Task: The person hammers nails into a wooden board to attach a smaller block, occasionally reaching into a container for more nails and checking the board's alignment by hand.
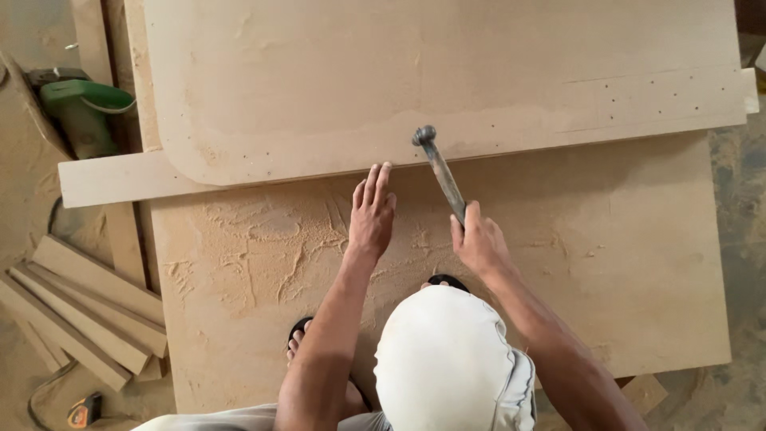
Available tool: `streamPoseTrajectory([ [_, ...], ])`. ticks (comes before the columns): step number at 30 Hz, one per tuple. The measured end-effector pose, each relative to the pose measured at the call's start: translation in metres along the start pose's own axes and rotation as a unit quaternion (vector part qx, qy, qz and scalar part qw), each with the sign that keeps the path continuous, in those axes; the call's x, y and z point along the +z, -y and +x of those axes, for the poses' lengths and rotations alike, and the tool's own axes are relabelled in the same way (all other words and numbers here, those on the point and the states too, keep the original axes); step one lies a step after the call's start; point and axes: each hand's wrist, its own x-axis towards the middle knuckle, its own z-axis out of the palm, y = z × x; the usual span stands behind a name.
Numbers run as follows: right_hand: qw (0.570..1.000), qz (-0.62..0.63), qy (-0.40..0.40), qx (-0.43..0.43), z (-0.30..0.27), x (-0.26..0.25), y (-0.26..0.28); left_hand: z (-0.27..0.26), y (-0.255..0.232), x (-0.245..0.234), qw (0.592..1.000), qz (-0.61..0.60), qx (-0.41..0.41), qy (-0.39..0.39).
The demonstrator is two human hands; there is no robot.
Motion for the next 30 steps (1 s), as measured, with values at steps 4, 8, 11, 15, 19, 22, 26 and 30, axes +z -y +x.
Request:
streamPoseTrajectory([
  [4,0.992,-0.019,-0.093,-0.088,0.012,-0.001,0.002,-0.001,-0.008,0.003,1.0,0.013,-0.01,-0.014],
  [8,0.968,0.25,-0.015,0.016,0.028,-0.024,0.007,0.021,0.006,0.008,0.999,-0.019,-0.011,-0.037],
  [11,0.879,0.458,0.069,0.116,0.077,-0.053,0.004,0.039,0.012,0.007,0.996,-0.061,-0.045,-0.04],
  [15,0.824,0.542,0.013,0.163,0.141,-0.071,-0.011,0.084,0.016,-0.016,0.984,-0.126,-0.038,-0.121],
  [19,0.869,0.47,-0.129,0.085,0.172,-0.058,-0.029,0.163,0.018,-0.033,0.971,-0.175,-0.023,-0.162],
  [22,0.87,0.439,-0.222,0.01,0.174,-0.04,-0.033,0.243,0.029,-0.022,0.972,-0.177,0.029,-0.15],
  [26,0.853,0.447,-0.269,0.016,0.174,-0.025,-0.033,0.349,0.027,0.01,0.968,-0.184,0.07,-0.156],
  [30,0.846,0.462,-0.266,0.024,0.177,-0.029,-0.029,0.432,0.006,0.031,0.968,-0.175,0.089,-0.154],
])
